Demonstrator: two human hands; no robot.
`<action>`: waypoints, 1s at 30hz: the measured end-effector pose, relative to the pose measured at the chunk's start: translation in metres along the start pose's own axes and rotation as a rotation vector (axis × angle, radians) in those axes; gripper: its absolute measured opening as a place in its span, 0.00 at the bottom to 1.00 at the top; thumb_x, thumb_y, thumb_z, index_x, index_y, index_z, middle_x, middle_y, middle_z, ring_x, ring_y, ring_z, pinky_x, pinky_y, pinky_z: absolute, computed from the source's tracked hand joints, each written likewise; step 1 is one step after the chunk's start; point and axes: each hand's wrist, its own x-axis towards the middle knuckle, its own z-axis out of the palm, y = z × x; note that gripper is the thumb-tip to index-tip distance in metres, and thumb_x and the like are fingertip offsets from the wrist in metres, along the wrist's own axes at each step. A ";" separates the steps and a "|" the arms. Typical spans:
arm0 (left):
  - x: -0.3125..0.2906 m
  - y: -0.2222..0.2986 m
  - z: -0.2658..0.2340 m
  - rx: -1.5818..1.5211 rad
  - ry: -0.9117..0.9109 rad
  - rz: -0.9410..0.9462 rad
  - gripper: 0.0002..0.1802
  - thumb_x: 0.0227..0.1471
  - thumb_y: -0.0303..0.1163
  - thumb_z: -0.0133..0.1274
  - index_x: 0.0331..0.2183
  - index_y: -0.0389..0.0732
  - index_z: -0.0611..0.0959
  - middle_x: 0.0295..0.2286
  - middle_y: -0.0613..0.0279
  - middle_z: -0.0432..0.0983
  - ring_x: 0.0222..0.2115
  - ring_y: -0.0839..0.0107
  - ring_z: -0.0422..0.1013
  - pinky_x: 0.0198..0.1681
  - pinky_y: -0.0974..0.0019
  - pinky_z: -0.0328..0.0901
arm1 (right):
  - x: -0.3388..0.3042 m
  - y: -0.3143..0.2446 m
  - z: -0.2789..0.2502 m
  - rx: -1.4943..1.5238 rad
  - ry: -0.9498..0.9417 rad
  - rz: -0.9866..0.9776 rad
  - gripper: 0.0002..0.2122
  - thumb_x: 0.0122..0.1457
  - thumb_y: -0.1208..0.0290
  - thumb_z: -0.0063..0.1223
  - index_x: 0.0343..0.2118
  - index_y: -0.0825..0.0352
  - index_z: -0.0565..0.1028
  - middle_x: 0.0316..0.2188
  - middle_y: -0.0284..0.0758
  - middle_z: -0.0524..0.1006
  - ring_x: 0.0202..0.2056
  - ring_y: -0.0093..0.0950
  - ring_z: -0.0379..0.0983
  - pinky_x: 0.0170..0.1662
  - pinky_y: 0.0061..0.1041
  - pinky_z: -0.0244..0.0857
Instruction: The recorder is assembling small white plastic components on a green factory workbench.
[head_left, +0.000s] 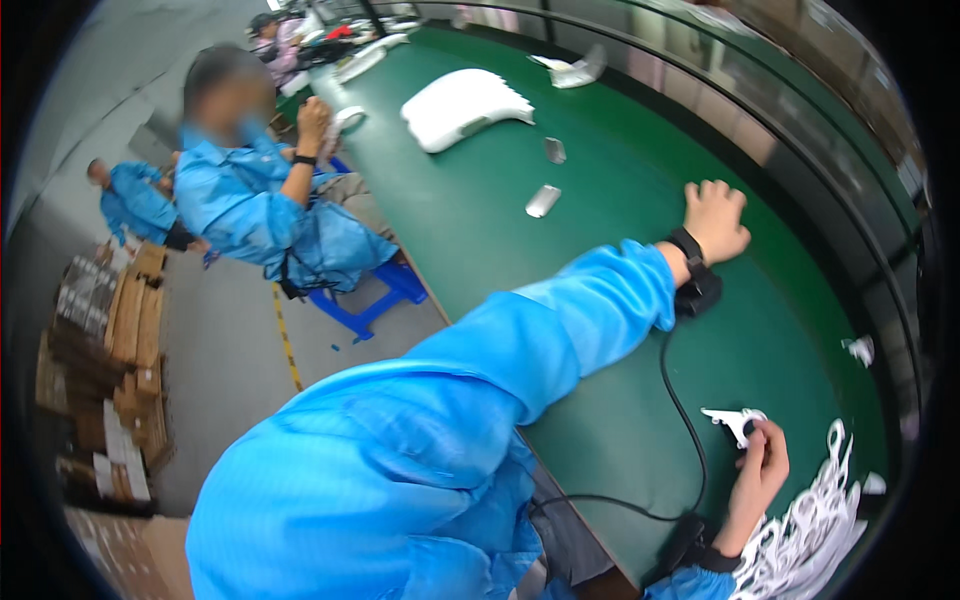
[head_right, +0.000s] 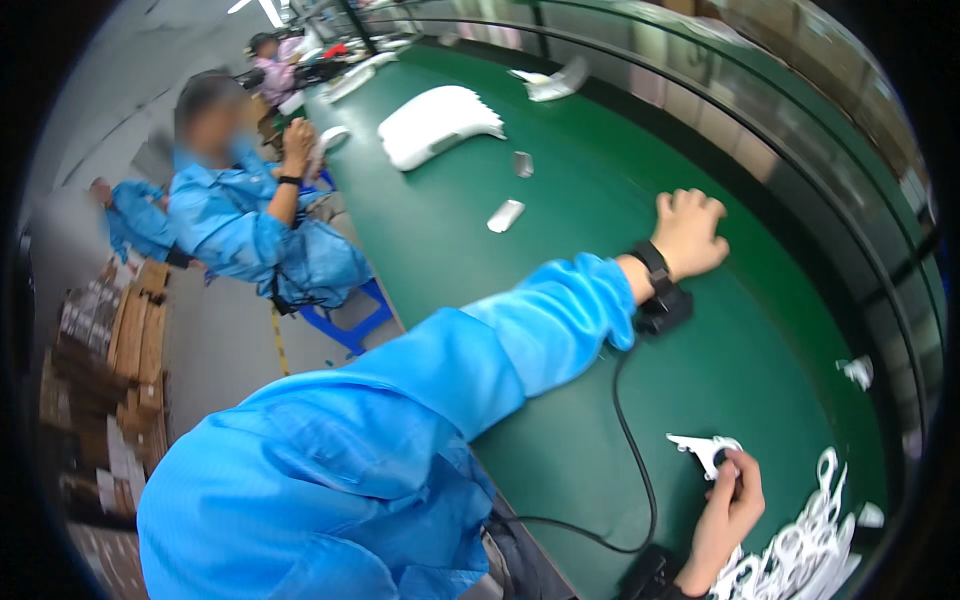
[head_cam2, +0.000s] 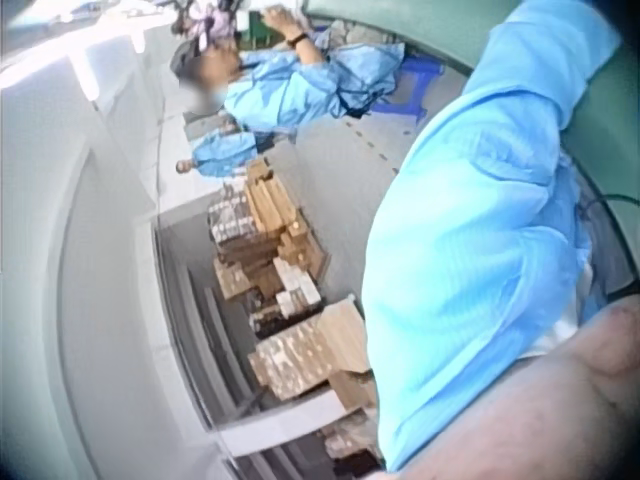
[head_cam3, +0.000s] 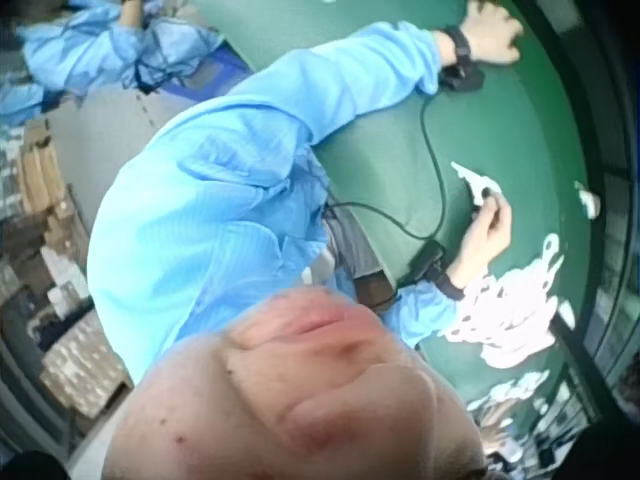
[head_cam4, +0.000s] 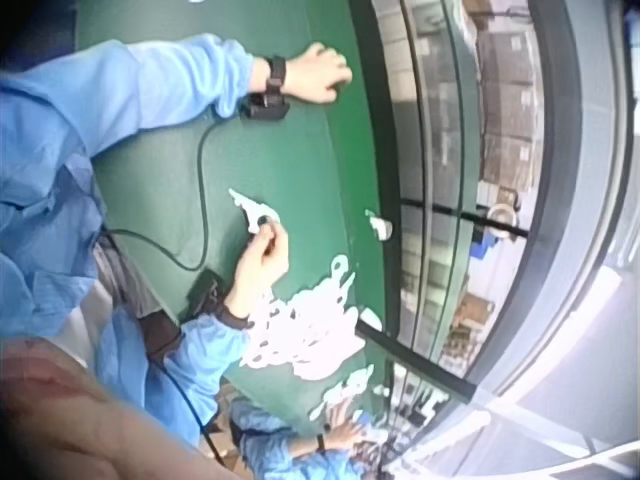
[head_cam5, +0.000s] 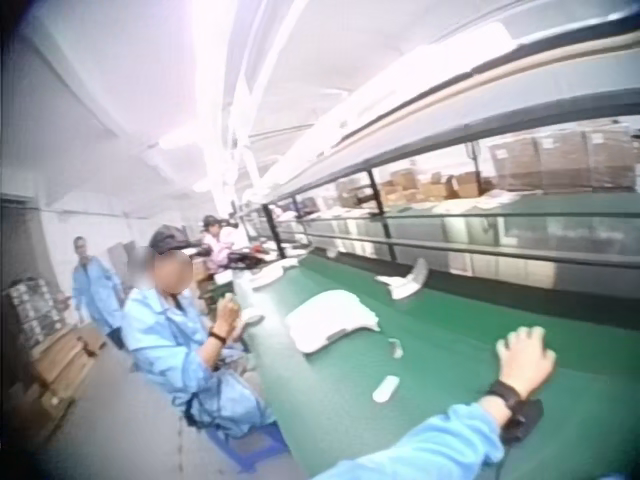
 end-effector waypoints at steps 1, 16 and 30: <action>0.002 0.008 -0.002 -0.003 0.035 0.010 0.18 0.36 0.36 0.55 0.34 0.41 0.79 0.36 0.51 0.71 0.44 0.53 0.64 0.50 0.48 0.53 | 0.000 0.003 -0.002 -0.011 0.006 0.005 0.09 0.63 0.71 0.47 0.38 0.71 0.76 0.29 0.29 0.75 0.22 0.14 0.61 0.23 0.14 0.54; 0.062 0.090 -0.184 -1.404 0.036 0.318 0.12 0.51 0.34 0.53 0.32 0.35 0.80 0.29 0.56 0.79 0.26 0.68 0.75 0.32 0.66 0.69 | -0.004 0.003 0.001 -0.132 -0.064 -0.027 0.11 0.53 0.80 0.52 0.40 0.71 0.76 0.18 0.25 0.62 0.20 0.16 0.51 0.23 0.19 0.46; 0.056 0.126 -0.223 -1.810 0.366 0.641 0.37 0.53 0.61 0.45 0.50 0.38 0.68 0.29 0.48 0.75 0.24 0.58 0.73 0.21 0.62 0.69 | 0.003 -0.003 0.002 -0.214 -0.061 -0.058 0.11 0.49 0.80 0.57 0.38 0.68 0.77 0.14 0.29 0.65 0.16 0.17 0.57 0.22 0.20 0.52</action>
